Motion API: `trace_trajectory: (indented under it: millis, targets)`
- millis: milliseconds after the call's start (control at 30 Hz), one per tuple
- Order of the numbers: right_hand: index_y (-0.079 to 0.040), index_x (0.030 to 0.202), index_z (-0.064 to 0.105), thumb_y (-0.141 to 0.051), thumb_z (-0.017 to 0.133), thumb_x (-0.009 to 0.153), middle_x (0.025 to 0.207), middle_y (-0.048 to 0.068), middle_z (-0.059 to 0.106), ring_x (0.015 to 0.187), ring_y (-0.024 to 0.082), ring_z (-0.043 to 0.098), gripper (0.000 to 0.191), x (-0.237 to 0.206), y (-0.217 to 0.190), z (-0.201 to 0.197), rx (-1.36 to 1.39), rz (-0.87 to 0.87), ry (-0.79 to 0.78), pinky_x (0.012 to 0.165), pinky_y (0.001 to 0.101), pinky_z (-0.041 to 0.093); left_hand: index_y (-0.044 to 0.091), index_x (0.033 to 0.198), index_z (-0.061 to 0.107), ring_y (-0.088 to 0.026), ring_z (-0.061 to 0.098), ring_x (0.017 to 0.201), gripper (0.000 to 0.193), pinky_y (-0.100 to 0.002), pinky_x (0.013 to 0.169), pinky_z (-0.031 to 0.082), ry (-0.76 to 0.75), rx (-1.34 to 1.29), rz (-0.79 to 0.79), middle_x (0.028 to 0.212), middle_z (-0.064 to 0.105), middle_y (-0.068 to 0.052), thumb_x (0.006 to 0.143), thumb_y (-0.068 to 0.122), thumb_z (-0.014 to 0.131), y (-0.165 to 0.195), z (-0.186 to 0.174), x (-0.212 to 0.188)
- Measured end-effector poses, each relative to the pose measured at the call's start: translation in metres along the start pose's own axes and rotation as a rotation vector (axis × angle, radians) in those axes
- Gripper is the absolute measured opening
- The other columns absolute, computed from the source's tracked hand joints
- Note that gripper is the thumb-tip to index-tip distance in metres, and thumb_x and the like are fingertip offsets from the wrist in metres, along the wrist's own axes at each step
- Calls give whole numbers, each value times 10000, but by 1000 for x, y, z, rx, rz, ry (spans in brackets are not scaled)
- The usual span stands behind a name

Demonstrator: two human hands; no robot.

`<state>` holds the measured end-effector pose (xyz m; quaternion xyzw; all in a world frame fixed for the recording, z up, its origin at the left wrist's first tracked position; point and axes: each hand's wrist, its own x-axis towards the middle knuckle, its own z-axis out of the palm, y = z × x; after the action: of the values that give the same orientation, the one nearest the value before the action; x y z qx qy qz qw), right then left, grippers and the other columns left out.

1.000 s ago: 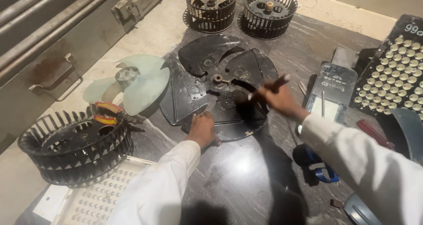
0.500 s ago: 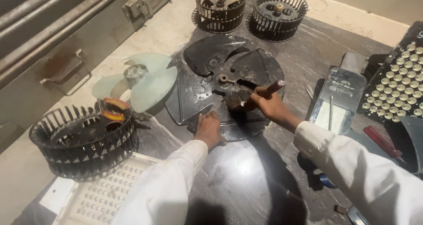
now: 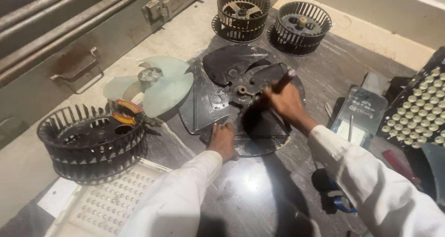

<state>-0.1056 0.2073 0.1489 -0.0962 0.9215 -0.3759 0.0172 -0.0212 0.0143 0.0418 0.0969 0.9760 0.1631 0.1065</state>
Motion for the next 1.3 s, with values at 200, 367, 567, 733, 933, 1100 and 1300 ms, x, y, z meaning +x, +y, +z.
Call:
trace_trajectory:
  millis: [200, 367, 567, 733, 933, 1100, 1300]
  targets:
    - [-15, 959, 704, -315, 623, 916, 924, 197, 730, 872, 321, 691, 314, 10, -9, 2, 29, 12, -68, 782, 445, 513, -166, 1354, 380, -415, 502, 1324, 1120, -486, 1256, 190, -59, -83, -14, 1292, 578, -312, 560, 299, 1017, 0, 0, -5]
    - [-5, 1168, 604, -323, 635, 991, 1080, 208, 667, 1021, 297, 651, 364, 0, 4, 18, 320, -313, 121, 862, 427, 491, -133, 1351, 387, -400, 510, 1313, 1137, -506, 1211, 229, 33, -119, 22, 1315, 576, -275, 501, 275, 1021, -2, 0, -6]
    - [-32, 1011, 707, -302, 633, 936, 1002, 195, 719, 966, 325, 690, 290, 12, -8, -7, -115, 3, -130, 845, 466, 523, -102, 1301, 445, -385, 548, 1287, 1040, -514, 1238, 239, -27, -95, -2, 1257, 617, -270, 519, 283, 1013, -4, 3, -8]
    - [-43, 1060, 605, -323, 666, 924, 999, 176, 703, 909, 277, 707, 317, 7, -15, -6, 333, -109, 23, 795, 403, 580, -134, 1261, 463, -393, 566, 1251, 1037, -519, 1231, 232, -3, -84, 62, 1246, 611, -276, 494, 280, 1025, -6, 4, -12]
    - [-28, 980, 701, -365, 664, 909, 923, 166, 753, 833, 292, 731, 347, 9, -20, 6, -142, 130, -94, 790, 435, 571, -148, 1305, 438, -392, 580, 1238, 1084, -499, 1243, 243, -10, -68, 43, 1241, 611, -274, 498, 284, 1018, -4, 4, -10]
    - [-59, 1025, 717, -403, 662, 912, 990, 175, 752, 887, 310, 731, 367, 13, -30, 8, -88, -61, 71, 814, 455, 569, -110, 1300, 462, -373, 569, 1270, 1024, -506, 1262, 219, -80, -17, 59, 1262, 610, -251, 520, 283, 999, -6, 8, -11]
    - [-50, 1022, 745, -480, 681, 911, 1011, 215, 759, 910, 351, 735, 448, 12, -30, 4, -431, 227, -16, 834, 473, 560, -131, 1376, 386, -405, 532, 1277, 1179, -481, 1219, 222, -24, -37, 80, 1284, 573, -280, 468, 255, 1030, -9, 9, -13]
